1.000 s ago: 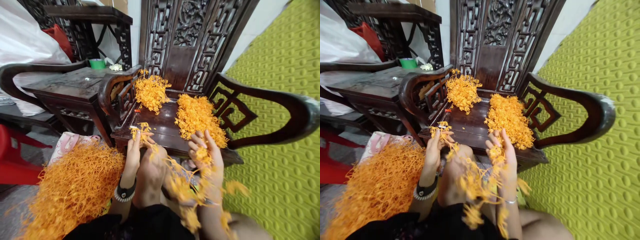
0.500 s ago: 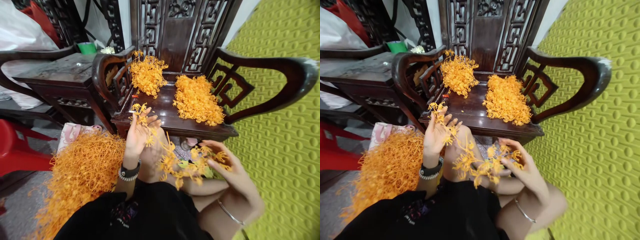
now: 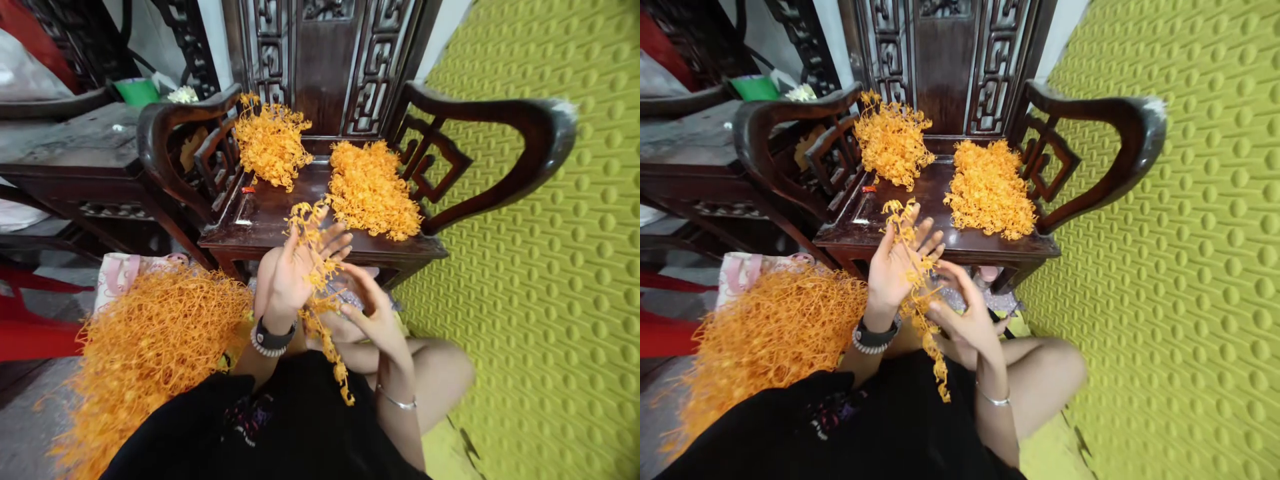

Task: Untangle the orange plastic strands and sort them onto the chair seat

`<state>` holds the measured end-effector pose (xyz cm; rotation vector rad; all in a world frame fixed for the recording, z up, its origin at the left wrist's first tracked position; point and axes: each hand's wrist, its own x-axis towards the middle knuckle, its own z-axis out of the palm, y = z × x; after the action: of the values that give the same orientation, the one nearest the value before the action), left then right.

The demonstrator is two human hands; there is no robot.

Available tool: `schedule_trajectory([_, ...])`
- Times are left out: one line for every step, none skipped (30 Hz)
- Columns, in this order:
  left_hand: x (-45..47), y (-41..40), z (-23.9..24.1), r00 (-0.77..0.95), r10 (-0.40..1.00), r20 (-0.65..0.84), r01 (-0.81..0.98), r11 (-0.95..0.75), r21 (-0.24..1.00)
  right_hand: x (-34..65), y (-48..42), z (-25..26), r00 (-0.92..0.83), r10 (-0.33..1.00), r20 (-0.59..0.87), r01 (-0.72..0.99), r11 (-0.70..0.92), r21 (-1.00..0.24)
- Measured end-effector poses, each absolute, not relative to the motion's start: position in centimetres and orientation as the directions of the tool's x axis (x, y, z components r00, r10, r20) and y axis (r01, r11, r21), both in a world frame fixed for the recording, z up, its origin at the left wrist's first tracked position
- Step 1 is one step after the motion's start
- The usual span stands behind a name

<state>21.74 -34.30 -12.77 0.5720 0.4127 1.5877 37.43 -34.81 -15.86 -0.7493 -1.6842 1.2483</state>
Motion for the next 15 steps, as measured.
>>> schedule_trajectory([22.2, -34.3, -12.7, -0.037, 0.993, 0.115, -0.772, -0.101, 0.628, 36.8, -34.9, -15.9, -0.445, 0.856, 0.263, -0.089, 0.25, -0.964])
schedule_trajectory([22.7, -34.3, -12.8, -0.038, 0.992, 0.117, -0.731, -0.107, 0.674, 36.5, -35.0, -16.0, -0.451, 0.866, 0.217, -0.137, 0.174, -0.975])
schedule_trajectory([23.1, -34.3, -12.8, -0.039, 0.991, 0.124, -0.693, -0.117, 0.711, 36.4, -35.0, -16.1, -0.447, 0.879, 0.167, -0.164, 0.103, -0.981])
schedule_trajectory([23.3, -34.4, -12.8, -0.041, 0.99, 0.136, -0.663, -0.129, 0.738, 36.4, -35.0, -16.1, -0.438, 0.891, 0.12, -0.17, 0.049, -0.984])
schedule_trajectory([23.4, -34.4, -12.9, -0.042, 0.988, 0.149, -0.643, -0.141, 0.753, 36.6, -35.0, -16.1, -0.434, 0.897, 0.082, -0.161, 0.012, -0.987])
schedule_trajectory([23.4, -34.4, -12.9, -0.039, 0.986, 0.164, -0.633, -0.151, 0.759, 36.8, -35.0, -16.1, -0.44, 0.896, 0.054, -0.144, -0.011, -0.99])
schedule_trajectory([23.2, -34.4, -13.0, -0.04, 0.983, 0.181, -0.63, -0.165, 0.759, 37.1, -34.9, -16.0, -0.452, 0.891, 0.033, -0.122, -0.025, -0.992])
schedule_trajectory([23.0, -34.4, -13.0, -0.044, 0.98, 0.195, -0.628, -0.179, 0.758, 37.5, -34.8, -16.0, -0.457, 0.889, 0.017, -0.102, -0.033, -0.994])
schedule_trajectory([22.8, -34.4, -13.1, -0.053, 0.977, 0.205, -0.625, -0.192, 0.757, 37.8, -34.7, -15.9, -0.451, 0.892, 0.004, -0.088, -0.04, -0.995])
schedule_trajectory([22.6, -34.4, -13.2, -0.066, 0.976, 0.209, -0.623, -0.204, 0.755, 38.2, -34.6, -15.8, -0.443, 0.897, -0.008, -0.083, -0.05, -0.995])
schedule_trajectory([22.4, -34.3, -13.2, -0.085, 0.974, 0.211, -0.623, -0.217, 0.751, 38.5, -34.5, -15.7, -0.435, 0.9, -0.018, -0.082, -0.06, -0.995])
schedule_trajectory([22.4, -34.3, -13.4, -0.107, 0.971, 0.212, -0.626, -0.232, 0.745, 38.8, -34.4, -15.6, -0.431, 0.902, -0.027, -0.079, -0.068, -0.995])
schedule_trajectory([22.4, -34.2, -13.5, -0.122, 0.969, 0.216, -0.625, -0.244, 0.742, 39.1, -34.3, -15.5, -0.431, 0.902, -0.032, -0.074, -0.07, -0.995])
schedule_trajectory([22.6, -34.0, -13.6, -0.137, 0.965, 0.224, -0.617, -0.26, 0.743, 39.3, -34.3, -15.3, -0.436, 0.899, -0.033, -0.063, -0.067, -0.996])
schedule_trajectory([22.7, -33.9, -13.8, -0.158, 0.959, 0.234, -0.595, -0.282, 0.753, 39.5, -34.3, -15.1, -0.447, 0.894, -0.034, -0.045, -0.06, -0.997])
